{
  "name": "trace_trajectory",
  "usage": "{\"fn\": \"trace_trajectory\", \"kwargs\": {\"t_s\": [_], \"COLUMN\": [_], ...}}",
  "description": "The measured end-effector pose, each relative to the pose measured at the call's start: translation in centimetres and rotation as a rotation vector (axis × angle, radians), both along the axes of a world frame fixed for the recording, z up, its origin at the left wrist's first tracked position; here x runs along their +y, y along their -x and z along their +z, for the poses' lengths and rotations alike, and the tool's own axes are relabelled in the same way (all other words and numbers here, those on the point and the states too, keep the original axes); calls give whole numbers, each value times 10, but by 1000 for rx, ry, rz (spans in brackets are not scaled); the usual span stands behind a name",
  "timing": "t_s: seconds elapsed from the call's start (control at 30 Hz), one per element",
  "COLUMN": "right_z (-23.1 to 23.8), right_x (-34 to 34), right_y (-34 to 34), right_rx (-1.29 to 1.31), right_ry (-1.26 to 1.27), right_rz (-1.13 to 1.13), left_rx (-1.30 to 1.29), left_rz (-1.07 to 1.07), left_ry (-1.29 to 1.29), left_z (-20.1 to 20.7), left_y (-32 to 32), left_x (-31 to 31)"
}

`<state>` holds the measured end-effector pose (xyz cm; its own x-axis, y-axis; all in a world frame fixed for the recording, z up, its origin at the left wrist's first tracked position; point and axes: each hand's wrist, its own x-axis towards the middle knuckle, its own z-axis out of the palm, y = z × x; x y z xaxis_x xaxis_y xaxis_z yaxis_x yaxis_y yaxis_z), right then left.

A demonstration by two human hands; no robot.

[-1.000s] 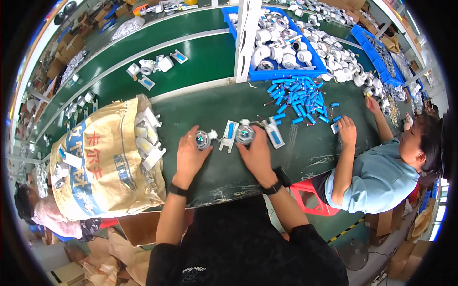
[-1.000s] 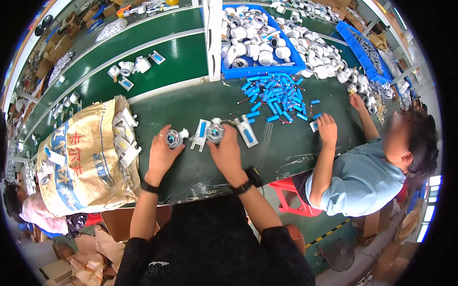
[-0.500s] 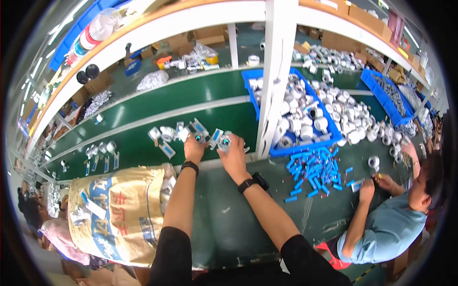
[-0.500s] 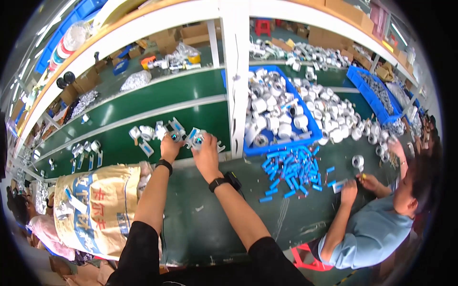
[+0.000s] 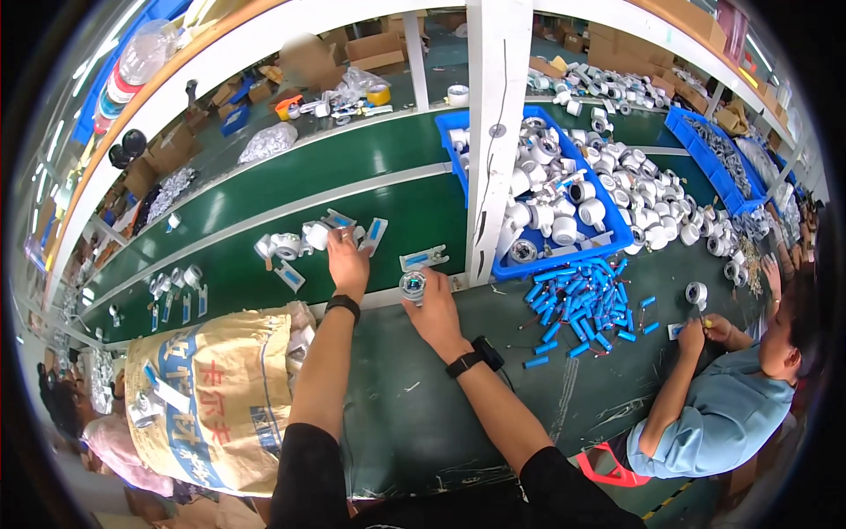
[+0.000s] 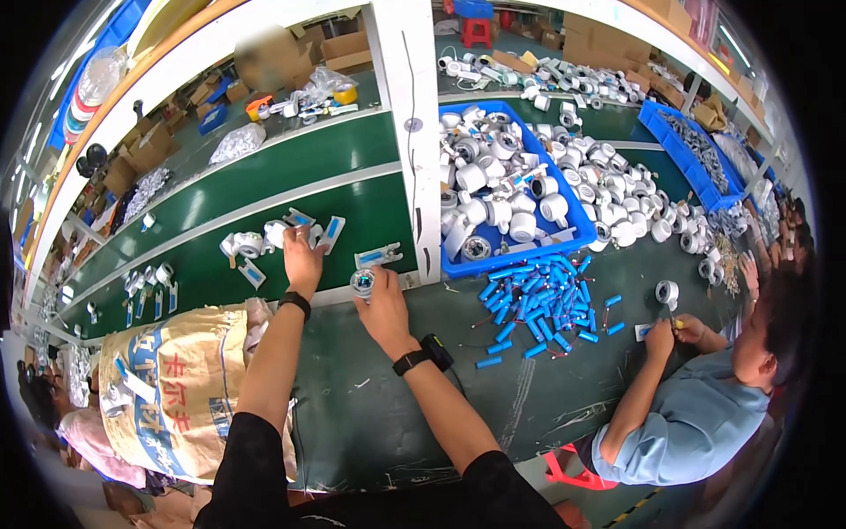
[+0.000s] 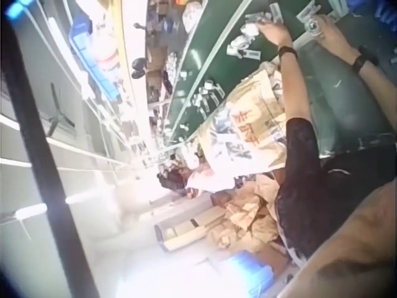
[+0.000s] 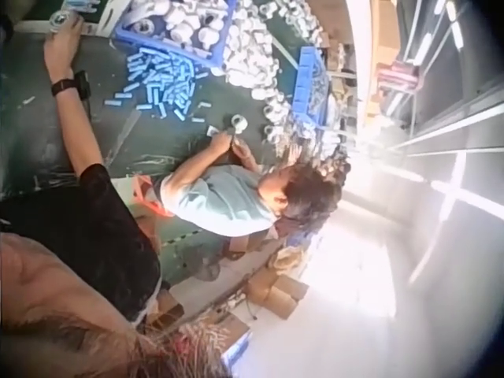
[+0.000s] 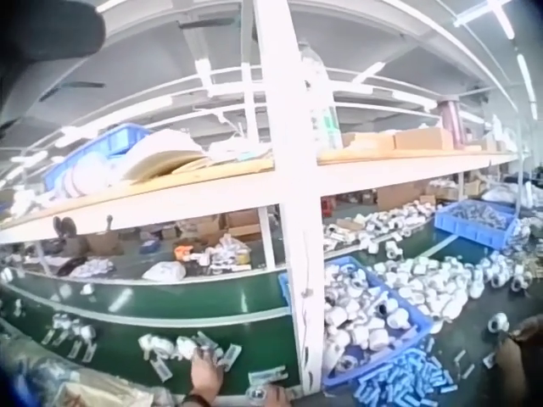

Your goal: The person assembles light fixtures by peeling the backing from an adhesive strip on a light panel, pressing it onto a plastic housing, and connecting battery wires to a circuit board before fitting the components together.

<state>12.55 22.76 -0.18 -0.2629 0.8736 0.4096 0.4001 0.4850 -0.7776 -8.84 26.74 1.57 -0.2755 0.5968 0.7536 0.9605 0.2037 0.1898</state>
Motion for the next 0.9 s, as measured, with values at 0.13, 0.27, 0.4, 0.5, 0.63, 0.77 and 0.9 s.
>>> {"fn": "trace_trajectory", "kwargs": {"t_s": [0.13, 0.27, 0.4, 0.5, 0.63, 0.77, 0.9], "right_z": [6, 13, 7, 10, 8, 6, 2], "right_x": [-1, 19, 53, 70, 80, 83, 85], "right_y": [5, 16, 36, 46, 57, 62, 63], "right_rx": [96, 213, 287, 409, 471, 463, 436], "right_ry": [7, 11, 81, 378, 312, 304, 339], "right_rz": [34, 80, 69, 92, 236, 249, 217], "left_rx": [-442, -530, -566, -694, -758, -863, -756], "left_rz": [38, -21, -80, -103, -165, -196, -241], "left_ry": [367, 262, 246, 302, 278, 280, 316], "left_z": [-5, -18, -21, -16, -18, -20, -17], "left_y": [10, 22, 35, 35, 46, 54, 60], "left_x": [4, 10, 10, 13, 12, 9, 2]}}
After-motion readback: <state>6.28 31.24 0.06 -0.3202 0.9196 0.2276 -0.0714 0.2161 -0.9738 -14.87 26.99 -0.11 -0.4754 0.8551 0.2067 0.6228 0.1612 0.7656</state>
